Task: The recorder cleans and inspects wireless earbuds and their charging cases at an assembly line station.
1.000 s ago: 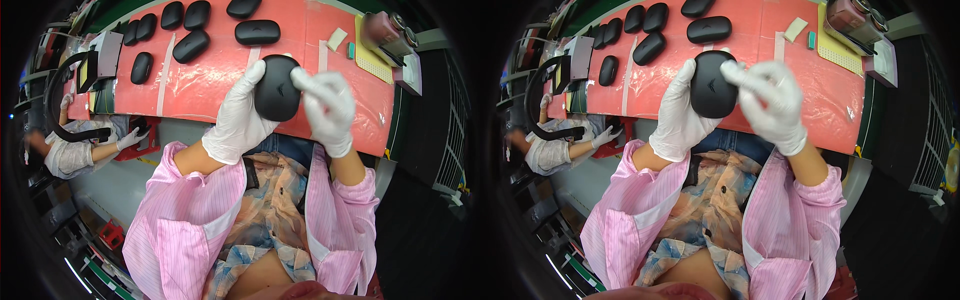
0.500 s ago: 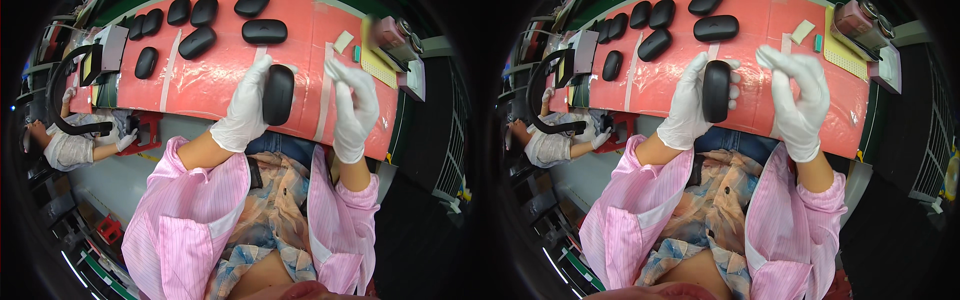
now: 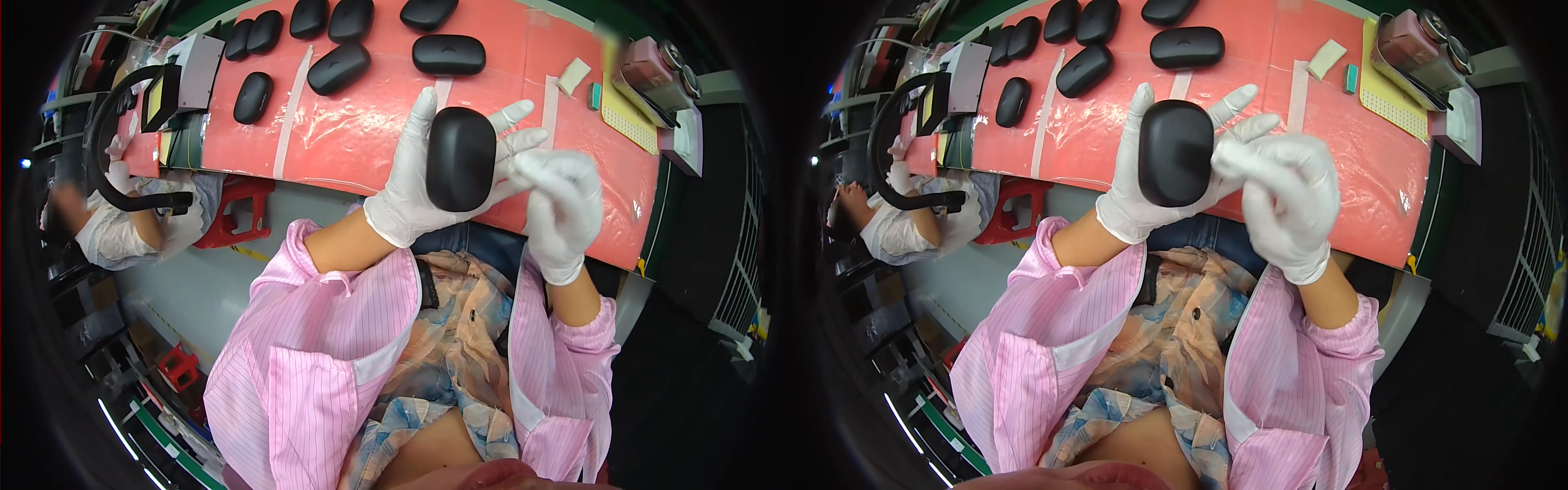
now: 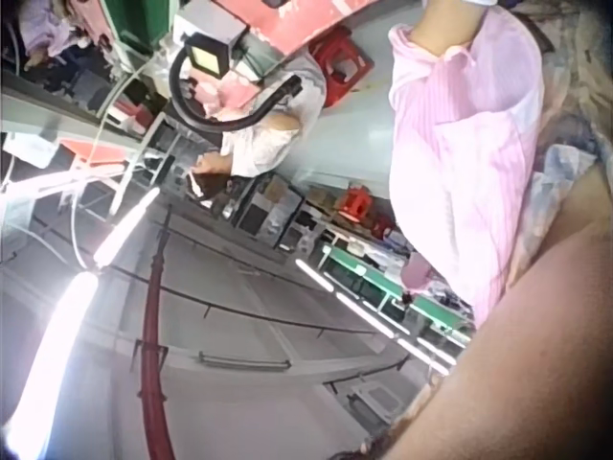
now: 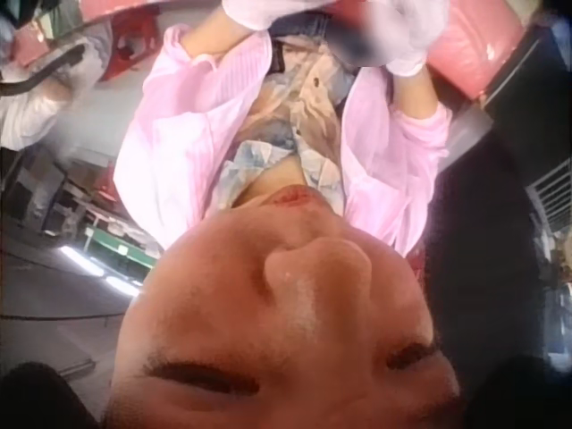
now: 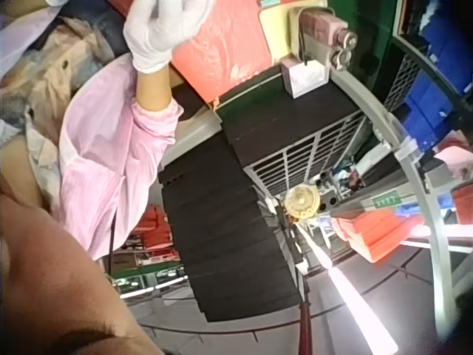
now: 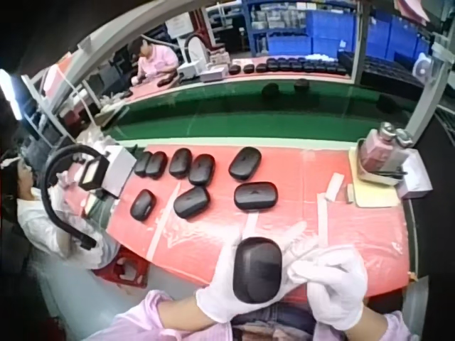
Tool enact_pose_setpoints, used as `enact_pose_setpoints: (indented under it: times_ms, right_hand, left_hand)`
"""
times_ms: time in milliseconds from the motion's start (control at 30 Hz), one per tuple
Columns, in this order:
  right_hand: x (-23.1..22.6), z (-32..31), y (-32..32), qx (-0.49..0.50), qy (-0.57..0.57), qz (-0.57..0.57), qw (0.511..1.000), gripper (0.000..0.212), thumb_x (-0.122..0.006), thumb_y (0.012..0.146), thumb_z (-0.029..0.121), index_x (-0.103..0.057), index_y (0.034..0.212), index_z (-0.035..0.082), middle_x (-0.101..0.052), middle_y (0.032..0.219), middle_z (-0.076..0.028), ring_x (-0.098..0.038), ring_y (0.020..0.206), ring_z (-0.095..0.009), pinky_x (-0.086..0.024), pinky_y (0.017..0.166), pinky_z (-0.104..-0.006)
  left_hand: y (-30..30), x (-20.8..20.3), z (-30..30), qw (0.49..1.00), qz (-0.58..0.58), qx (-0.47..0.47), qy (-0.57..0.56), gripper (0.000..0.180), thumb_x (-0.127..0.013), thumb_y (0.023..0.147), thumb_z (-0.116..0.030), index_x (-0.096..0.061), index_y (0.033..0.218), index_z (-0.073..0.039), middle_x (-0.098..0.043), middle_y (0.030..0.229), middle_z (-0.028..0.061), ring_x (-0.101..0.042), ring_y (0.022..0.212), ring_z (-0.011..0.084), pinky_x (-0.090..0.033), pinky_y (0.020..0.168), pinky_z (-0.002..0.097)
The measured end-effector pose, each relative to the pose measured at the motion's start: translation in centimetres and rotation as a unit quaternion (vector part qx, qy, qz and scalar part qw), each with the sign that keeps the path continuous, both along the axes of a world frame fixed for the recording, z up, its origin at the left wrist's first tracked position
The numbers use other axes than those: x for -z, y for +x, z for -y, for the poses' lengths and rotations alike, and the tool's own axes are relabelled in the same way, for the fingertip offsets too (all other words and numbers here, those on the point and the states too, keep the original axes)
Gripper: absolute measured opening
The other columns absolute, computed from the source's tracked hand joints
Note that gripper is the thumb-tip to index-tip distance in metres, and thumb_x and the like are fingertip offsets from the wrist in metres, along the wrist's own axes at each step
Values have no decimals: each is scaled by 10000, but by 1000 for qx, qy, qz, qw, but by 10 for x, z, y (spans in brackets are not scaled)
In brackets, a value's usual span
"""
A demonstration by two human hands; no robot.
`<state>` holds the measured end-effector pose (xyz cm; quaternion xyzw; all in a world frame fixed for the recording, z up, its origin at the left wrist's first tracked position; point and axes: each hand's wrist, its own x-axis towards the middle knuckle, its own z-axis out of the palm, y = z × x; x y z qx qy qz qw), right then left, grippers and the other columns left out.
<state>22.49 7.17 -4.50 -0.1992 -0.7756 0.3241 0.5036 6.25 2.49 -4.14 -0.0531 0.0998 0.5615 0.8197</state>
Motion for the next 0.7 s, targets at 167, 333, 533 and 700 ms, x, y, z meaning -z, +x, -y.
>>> enact_pose_setpoints:
  times_ms: [167, 333, 533, 700]
  right_hand:
    - [-20, -18, -16, 21, -68, 98, 993, 380, -549, 782, -112, -696, 1100, 36, -588, 927, -64, -591, 811, -177, -479, 727, -312]
    - [0, 21, -3, -67, 98, 115, 986, 428, -624, 649, -89, -736, 1022, 88, -575, 834, -28, -558, 733, -196, -438, 658, -321]
    - [-18, 1, -15, 52, 91, 134, 985, 390, -621, 657, -111, -738, 981, 70, -568, 800, -27, -542, 730, -200, -422, 641, -312]
    - [-5, 18, -4, -108, 91, 133, 981, 490, -617, 552, -37, -745, 1005, 100, -555, 750, -22, -537, 673, -211, -410, 606, -340]
  left_hand:
    - [7, 0, 3, 993, 107, 16, 50, 1028, -334, 831, -820, -175, 1543, -95, -356, 1499, 177, -348, 1385, 311, -227, 1161, 467]
    - [6, 11, -2, 997, 44, -13, 62, 1080, -368, 805, -836, -132, 1552, -93, -185, 1574, 229, -225, 1448, 349, -197, 1170, 502]
    - [5, -4, 7, 990, -116, 54, 67, 1076, -361, 808, -834, -136, 1552, -89, -176, 1577, 228, -212, 1454, 334, -220, 1166, 469]
    - [3, 9, -4, 994, -35, 8, 103, 1062, -440, 801, -801, -136, 1555, -117, -131, 1590, 224, -163, 1468, 357, -210, 1170, 498]
